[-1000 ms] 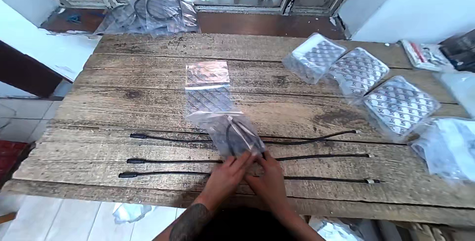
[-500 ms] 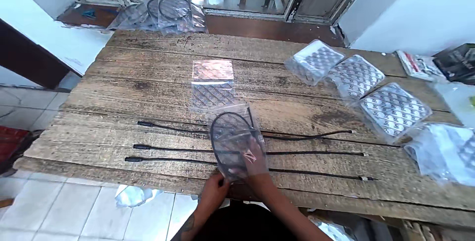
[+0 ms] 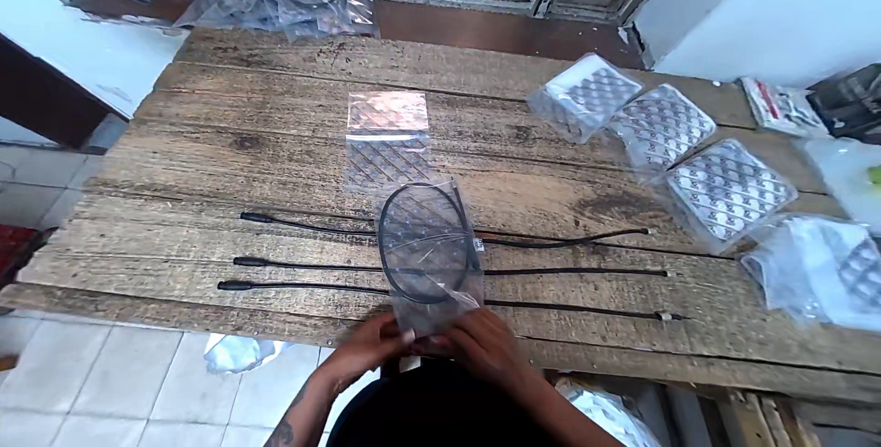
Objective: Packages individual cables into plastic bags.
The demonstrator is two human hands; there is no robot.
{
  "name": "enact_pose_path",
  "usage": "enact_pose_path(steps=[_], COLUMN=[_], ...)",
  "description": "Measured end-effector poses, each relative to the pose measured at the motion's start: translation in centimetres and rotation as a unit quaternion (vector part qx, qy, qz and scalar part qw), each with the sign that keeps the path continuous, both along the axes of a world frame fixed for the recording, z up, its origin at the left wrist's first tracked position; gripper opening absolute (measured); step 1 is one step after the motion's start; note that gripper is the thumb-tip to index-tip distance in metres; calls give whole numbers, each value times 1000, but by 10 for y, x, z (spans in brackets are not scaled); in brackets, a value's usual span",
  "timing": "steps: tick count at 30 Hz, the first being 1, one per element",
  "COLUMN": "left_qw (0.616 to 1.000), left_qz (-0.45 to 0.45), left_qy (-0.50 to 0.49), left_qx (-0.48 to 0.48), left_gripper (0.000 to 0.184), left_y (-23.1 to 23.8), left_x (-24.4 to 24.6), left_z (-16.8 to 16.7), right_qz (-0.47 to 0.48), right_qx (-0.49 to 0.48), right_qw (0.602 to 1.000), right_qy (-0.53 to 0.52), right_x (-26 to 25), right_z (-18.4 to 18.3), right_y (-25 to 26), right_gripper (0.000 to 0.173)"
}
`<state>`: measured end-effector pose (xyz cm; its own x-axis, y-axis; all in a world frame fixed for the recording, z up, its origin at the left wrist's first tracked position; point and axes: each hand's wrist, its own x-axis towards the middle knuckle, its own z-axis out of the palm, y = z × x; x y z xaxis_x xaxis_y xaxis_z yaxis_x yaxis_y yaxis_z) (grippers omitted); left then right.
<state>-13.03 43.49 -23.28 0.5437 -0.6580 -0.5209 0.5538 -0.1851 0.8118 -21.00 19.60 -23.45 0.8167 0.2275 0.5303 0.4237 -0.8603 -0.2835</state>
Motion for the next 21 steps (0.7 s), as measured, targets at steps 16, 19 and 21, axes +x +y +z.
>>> enact_pose_path(steps=[16, 19, 21], left_qw=[933, 914, 891], left_qz=[292, 382, 395], left_qy=[-151, -130, -216], left_qx=[148, -50, -63], left_gripper=[41, 37, 49], left_y=[-15, 9, 30], left_x=[68, 157, 188], left_z=[35, 108, 143], right_qz=[-92, -27, 7], right_qx=[461, 527, 548], right_qw=[810, 801, 801], right_qy=[352, 283, 242], right_x=[122, 231, 268], right_z=[29, 98, 141], right_y=[-23, -8, 1], right_gripper=[51, 65, 68])
